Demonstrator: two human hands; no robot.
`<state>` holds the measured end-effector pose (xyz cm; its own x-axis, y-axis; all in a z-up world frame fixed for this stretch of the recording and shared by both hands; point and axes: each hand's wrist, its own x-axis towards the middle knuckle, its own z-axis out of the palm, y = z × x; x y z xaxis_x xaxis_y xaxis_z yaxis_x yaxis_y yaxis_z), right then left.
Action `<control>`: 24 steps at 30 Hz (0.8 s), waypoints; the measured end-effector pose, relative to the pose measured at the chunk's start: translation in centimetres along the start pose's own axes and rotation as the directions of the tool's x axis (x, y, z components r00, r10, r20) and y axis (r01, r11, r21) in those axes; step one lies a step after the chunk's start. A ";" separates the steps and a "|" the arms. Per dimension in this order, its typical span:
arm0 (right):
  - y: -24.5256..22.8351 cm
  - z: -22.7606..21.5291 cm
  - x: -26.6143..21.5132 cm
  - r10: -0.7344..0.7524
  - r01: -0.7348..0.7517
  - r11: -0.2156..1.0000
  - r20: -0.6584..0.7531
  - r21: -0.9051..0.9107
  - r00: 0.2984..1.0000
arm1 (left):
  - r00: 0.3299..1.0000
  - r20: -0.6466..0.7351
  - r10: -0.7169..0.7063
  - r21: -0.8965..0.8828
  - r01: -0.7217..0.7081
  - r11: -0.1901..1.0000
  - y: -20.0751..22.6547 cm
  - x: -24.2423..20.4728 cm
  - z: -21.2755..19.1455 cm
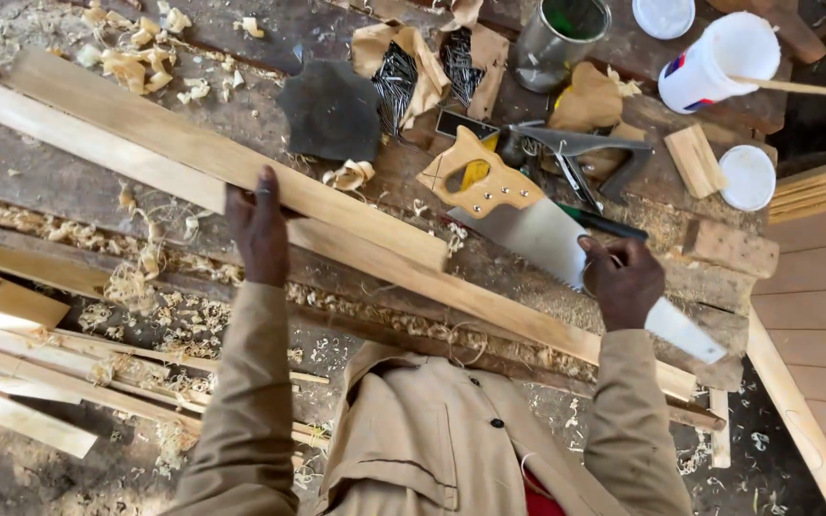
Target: Measuring, sawing, hammering, and applying glue to wooden beams for furniture construction.
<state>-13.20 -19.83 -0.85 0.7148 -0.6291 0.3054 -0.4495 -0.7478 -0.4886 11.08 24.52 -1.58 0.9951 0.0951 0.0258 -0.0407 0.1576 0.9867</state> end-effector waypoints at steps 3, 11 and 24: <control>-3.3 -1.3 3.8 -0.078 0.083 0.964 0.027 -0.251 0.997 | 1.000 -0.006 -0.009 -0.075 0.009 0.997 -0.1 6.8 -1.8; -4.3 1.5 9.7 -0.122 0.141 0.982 0.139 -0.130 0.983 | 0.971 -0.160 0.175 0.046 -0.170 0.984 -4.2 20.4 -3.6; -16.4 4.6 7.9 -0.357 0.358 0.927 0.030 -0.112 0.933 | 0.117 0.970 0.213 0.022 -0.916 0.400 -2.0 -4.7 8.2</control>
<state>2.28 -11.59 5.83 0.8439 -0.3136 0.4354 -0.2204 -0.9424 -0.2517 7.19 15.70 -2.31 0.1944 -0.9090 0.3688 -0.9262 -0.0463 0.3742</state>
